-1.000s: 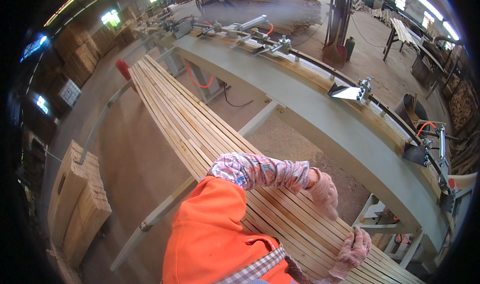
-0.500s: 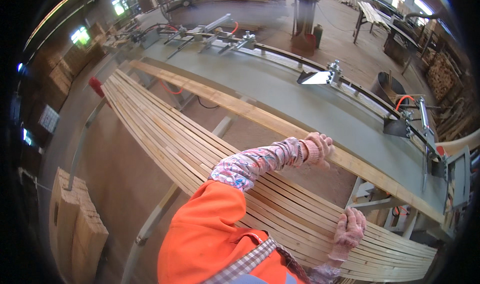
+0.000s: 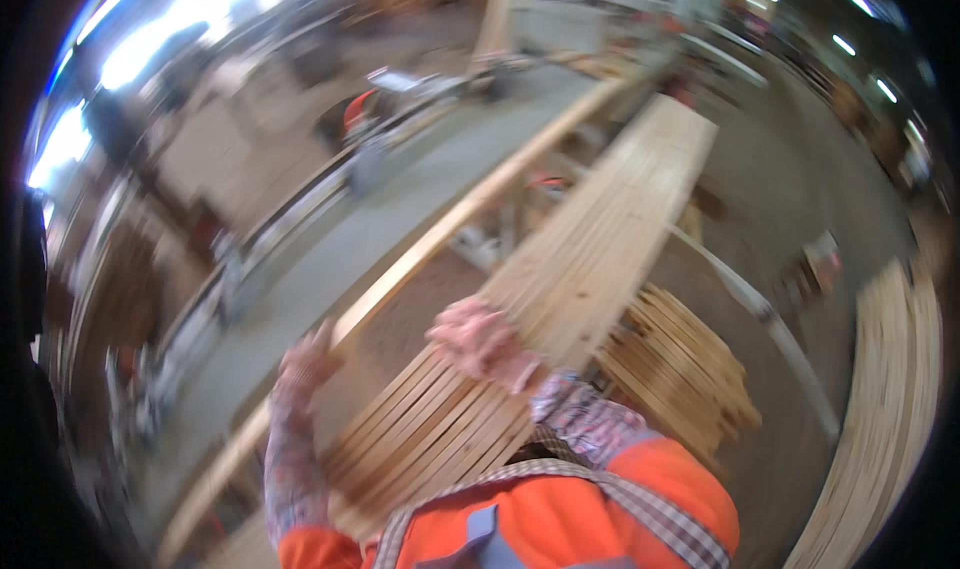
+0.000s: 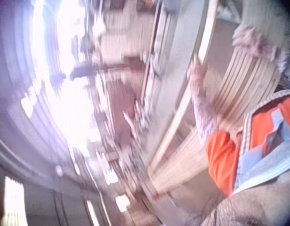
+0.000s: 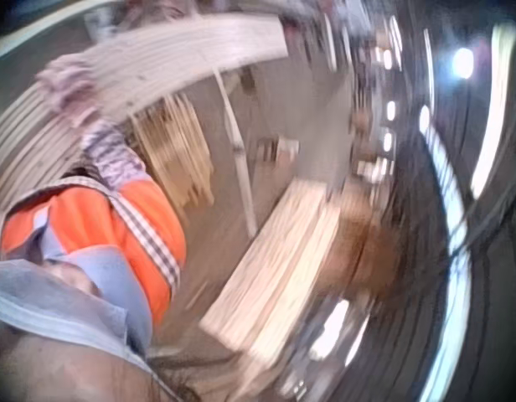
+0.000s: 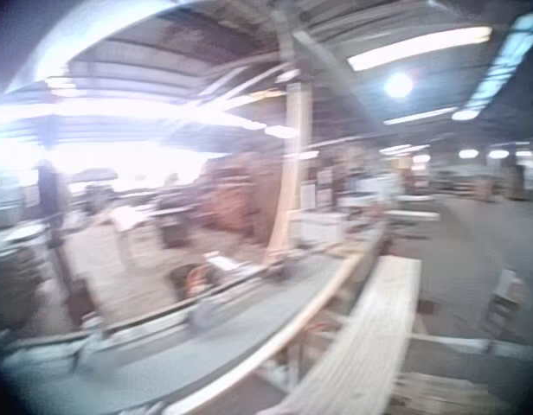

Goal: The person picks up wooden planks from the floor and a pile, then places them onto a conveyor belt. The person handles the planks one by one, aligning them on the belt as they move through the workshop.

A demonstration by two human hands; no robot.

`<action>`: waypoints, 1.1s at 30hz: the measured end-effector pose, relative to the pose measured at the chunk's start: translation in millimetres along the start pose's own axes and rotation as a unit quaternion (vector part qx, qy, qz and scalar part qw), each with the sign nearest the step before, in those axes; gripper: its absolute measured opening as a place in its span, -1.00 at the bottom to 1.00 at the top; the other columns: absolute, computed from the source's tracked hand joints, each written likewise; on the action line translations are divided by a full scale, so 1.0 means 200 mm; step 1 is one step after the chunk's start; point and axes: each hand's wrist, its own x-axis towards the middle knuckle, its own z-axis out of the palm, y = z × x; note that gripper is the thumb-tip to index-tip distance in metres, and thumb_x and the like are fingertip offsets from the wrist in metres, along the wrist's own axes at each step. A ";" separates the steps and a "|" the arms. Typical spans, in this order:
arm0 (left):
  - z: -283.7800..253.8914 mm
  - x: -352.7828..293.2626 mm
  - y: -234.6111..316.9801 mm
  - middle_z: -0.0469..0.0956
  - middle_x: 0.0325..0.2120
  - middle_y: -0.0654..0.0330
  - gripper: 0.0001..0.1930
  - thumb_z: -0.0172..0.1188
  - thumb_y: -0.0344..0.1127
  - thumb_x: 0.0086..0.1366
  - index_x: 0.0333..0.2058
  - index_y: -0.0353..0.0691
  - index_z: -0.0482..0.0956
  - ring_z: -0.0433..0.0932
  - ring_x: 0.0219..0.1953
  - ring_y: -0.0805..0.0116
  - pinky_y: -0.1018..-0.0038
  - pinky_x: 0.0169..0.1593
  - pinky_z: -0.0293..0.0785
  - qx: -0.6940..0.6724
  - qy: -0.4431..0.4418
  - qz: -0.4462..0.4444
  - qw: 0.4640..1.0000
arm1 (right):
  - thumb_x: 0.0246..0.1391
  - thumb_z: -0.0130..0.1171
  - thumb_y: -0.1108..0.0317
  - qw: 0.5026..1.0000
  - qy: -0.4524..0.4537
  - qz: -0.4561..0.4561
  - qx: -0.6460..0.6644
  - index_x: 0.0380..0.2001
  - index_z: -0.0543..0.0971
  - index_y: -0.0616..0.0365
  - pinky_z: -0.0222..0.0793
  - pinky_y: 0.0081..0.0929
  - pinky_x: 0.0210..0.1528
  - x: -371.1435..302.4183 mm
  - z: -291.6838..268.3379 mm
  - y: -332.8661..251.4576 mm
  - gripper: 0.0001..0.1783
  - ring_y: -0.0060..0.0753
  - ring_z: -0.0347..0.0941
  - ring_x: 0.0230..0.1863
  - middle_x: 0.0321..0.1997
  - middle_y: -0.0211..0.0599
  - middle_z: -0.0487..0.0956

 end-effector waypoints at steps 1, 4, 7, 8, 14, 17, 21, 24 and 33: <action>0.00 -0.05 -0.06 0.47 0.02 -0.03 -0.22 0.23 0.07 0.12 0.29 0.04 0.16 0.47 0.07 0.00 0.17 0.12 0.41 -0.022 -0.014 0.015 1.000 | -0.04 0.28 0.17 1.000 0.005 -0.018 0.005 -0.26 0.65 0.01 0.36 -0.26 0.10 0.00 0.01 0.00 -0.74 -0.20 0.48 -0.02 -0.17 -0.35 0.60; -0.04 -0.20 -0.12 0.58 -0.16 0.01 -0.30 0.19 0.11 0.16 0.24 0.01 0.29 0.58 -0.09 0.15 0.26 0.01 0.46 -0.123 -0.049 0.124 0.983 | 0.01 0.24 0.17 1.000 0.020 0.006 0.013 -0.26 0.66 -0.02 0.34 -0.26 0.14 -0.02 0.11 0.01 -0.76 -0.20 0.48 -0.02 -0.15 -0.36 0.60; -0.12 -0.36 0.03 0.62 -0.33 0.12 -0.46 0.09 0.12 0.25 0.09 -0.05 0.48 0.61 -0.27 0.27 0.33 -0.09 0.48 -0.249 -0.129 0.059 0.958 | 0.02 0.25 0.18 0.999 0.035 0.011 0.006 -0.24 0.66 -0.03 0.35 -0.24 0.15 -0.06 0.11 0.01 -0.77 -0.18 0.47 0.01 -0.10 -0.35 0.59; -0.06 -0.37 0.00 0.63 -0.34 0.16 -0.49 0.04 0.15 0.29 0.05 -0.06 0.53 0.60 -0.30 0.28 0.34 -0.11 0.48 -0.304 -0.138 0.087 0.939 | 0.02 0.25 0.19 0.999 0.033 0.018 0.010 -0.23 0.66 -0.02 0.37 -0.23 0.14 -0.07 0.10 0.01 -0.76 -0.16 0.47 0.02 -0.07 -0.34 0.59; 0.03 -0.46 0.00 0.59 -0.09 -0.04 -0.42 -0.06 0.17 0.37 0.05 -0.23 0.52 0.55 0.00 0.04 0.26 0.03 0.46 -0.263 -0.119 0.106 0.952 | -0.01 0.26 0.25 0.998 0.049 0.030 0.040 -0.28 0.63 0.02 0.43 -0.27 0.02 -0.06 0.21 0.03 -0.80 -0.18 0.48 -0.05 -0.14 -0.35 0.57; -0.11 -0.58 0.16 0.58 -0.08 -0.04 -0.49 -0.03 0.11 0.36 0.08 -0.13 0.50 0.54 0.00 -0.01 0.19 0.03 0.47 -0.349 -0.150 0.085 0.921 | -0.02 0.26 0.27 0.998 0.038 0.022 0.037 -0.30 0.63 0.02 0.44 -0.28 -0.04 -0.03 0.17 0.01 -0.81 -0.20 0.47 -0.10 -0.20 -0.36 0.54; 0.03 -0.46 0.09 0.57 -0.08 0.01 -0.56 0.00 0.00 0.36 0.11 -0.08 0.45 0.55 -0.04 0.00 0.21 -0.02 0.49 -0.292 -0.156 0.126 0.935 | 0.00 0.24 0.22 0.999 -0.004 0.051 0.007 -0.25 0.63 0.00 0.39 -0.25 0.08 -0.05 0.12 0.01 -0.78 -0.16 0.45 0.00 -0.10 -0.33 0.55; 0.16 -0.39 -0.02 0.57 -0.07 0.05 -0.59 0.02 -0.08 0.36 0.12 -0.04 0.41 0.55 -0.07 0.01 0.22 -0.05 0.50 -0.228 -0.131 0.157 0.952 | 0.03 0.22 0.13 0.991 -0.108 0.082 -0.018 -0.16 0.62 -0.04 0.27 -0.22 0.23 -0.01 0.06 -0.02 -0.69 -0.11 0.38 0.15 0.06 -0.27 0.52; 0.22 -0.26 -0.12 0.55 -0.10 0.16 -0.67 -0.01 -0.28 0.30 0.03 -0.02 0.46 0.59 -0.25 0.12 0.24 -0.27 0.57 0.127 -0.051 0.354 0.925 | 0.09 0.08 -0.06 0.993 -0.079 0.059 -0.067 0.09 0.49 -0.13 0.05 -0.19 0.37 -0.05 0.15 -0.02 -0.48 -0.12 0.15 0.35 0.22 -0.24 0.38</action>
